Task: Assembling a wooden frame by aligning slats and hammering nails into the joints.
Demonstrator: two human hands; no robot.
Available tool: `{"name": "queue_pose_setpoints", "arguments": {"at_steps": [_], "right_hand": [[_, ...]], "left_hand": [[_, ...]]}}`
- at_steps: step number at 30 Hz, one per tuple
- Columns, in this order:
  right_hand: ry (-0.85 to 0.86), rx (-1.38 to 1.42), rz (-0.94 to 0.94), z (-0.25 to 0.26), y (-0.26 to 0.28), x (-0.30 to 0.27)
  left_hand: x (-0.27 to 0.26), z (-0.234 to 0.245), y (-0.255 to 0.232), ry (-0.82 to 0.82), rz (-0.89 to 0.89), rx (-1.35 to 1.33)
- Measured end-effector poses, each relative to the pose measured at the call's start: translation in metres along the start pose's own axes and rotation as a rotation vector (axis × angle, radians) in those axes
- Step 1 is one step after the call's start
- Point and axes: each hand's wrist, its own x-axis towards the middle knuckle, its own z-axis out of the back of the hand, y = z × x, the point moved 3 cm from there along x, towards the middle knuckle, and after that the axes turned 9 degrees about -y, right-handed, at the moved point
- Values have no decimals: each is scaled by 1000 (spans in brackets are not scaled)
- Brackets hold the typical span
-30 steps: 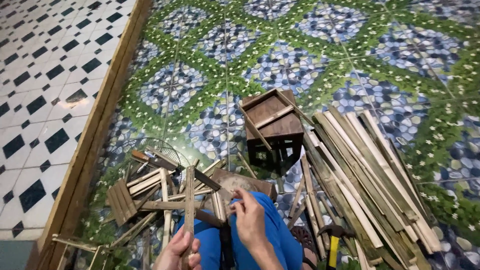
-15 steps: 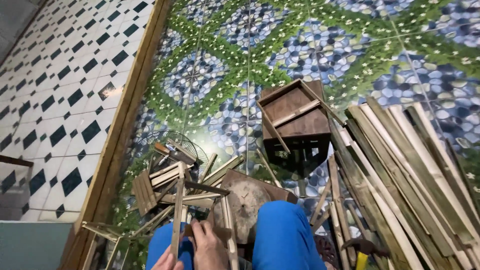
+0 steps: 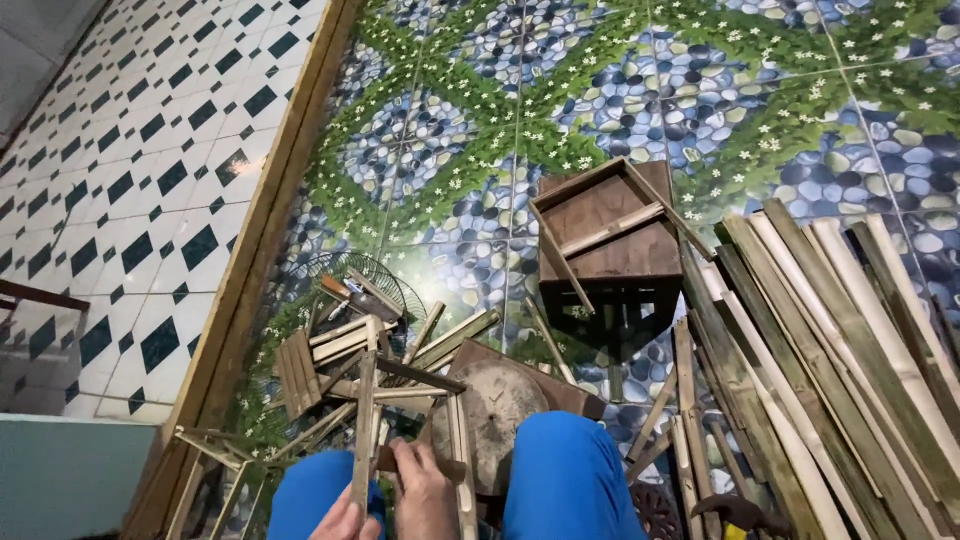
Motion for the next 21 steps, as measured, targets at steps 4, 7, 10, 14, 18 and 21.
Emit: {"name": "queue_pose_setpoints", "arguments": {"at_steps": [4,7,10,14,18,21], "right_hand": [[4,30,12,2,-2,2],[-39,50,36,3,-6,3],[-82,84,102,7,-10,6],[-35,132,92,13,-8,7],[30,60,33,17,0,6],[30,116,17,18,-2,5]], "left_hand": [[8,4,-7,139,152,67],[-3,-9,-6,154,169,-52],[-3,-16,-4,165,269,-109],[-4,-21,-5,140,291,-187],[-9,-25,-9,66,303,-183],[-31,-47,-15,-3,288,-179]]}}
